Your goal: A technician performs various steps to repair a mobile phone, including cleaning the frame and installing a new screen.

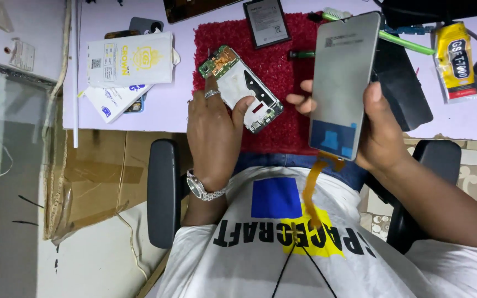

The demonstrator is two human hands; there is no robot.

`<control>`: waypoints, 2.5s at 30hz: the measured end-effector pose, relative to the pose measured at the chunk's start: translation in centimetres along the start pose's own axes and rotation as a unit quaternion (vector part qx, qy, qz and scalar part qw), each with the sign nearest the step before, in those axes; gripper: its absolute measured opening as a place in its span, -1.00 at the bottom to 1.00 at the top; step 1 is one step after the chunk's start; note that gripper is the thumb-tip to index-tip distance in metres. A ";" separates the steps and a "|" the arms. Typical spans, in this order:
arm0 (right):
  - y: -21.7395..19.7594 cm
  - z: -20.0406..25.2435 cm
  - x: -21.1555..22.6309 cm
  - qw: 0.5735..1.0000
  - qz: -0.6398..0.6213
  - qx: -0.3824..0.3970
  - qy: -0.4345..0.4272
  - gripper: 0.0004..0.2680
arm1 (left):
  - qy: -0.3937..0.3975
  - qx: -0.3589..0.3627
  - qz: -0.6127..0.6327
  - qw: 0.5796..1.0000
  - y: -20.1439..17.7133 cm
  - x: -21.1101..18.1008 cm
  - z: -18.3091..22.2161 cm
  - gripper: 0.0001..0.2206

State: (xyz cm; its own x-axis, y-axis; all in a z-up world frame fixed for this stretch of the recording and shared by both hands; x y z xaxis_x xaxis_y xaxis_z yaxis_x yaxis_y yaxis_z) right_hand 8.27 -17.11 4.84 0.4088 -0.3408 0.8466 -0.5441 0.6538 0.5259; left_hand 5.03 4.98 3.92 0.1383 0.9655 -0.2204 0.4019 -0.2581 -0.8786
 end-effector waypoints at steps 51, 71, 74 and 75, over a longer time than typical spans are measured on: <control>-3.0 3.4 5.1 0.937 0.268 -0.024 -0.224 -0.06 | 0.084 -0.199 0.870 0.443 1.5 1.1 3.6 -0.17; -2.6 5.3 4.9 0.890 0.336 0.017 -0.308 0.02 | 0.078 -0.290 0.832 0.466 0.7 1.0 3.7 -0.13; -3.9 5.3 4.2 0.875 0.354 0.001 -0.331 0.02 | 0.081 -0.303 0.819 0.481 0.3 1.1 3.7 -0.12; -3.7 5.3 4.6 0.875 0.354 0.003 -0.331 0.02 | 0.082 -0.305 0.818 0.481 0.4 1.2 3.7 -0.12</control>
State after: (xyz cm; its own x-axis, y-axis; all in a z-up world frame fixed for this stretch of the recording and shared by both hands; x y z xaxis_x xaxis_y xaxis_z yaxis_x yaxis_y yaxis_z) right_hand 8.27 -24.63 7.24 -0.5457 -0.1704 0.8205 -0.4941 0.8562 -0.1509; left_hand 2.03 6.11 1.75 0.7710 -0.5483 -0.3240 -0.1827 -0.6778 0.7122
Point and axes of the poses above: each hand's wrist, its own z-axis away from the middle knuckle, its own y-axis out of the palm, x = y × z, the point moved 7 cm from there along -z, towards the middle knuckle, and after that the axes turned 12 degrees about y, right-handed, at the moved point
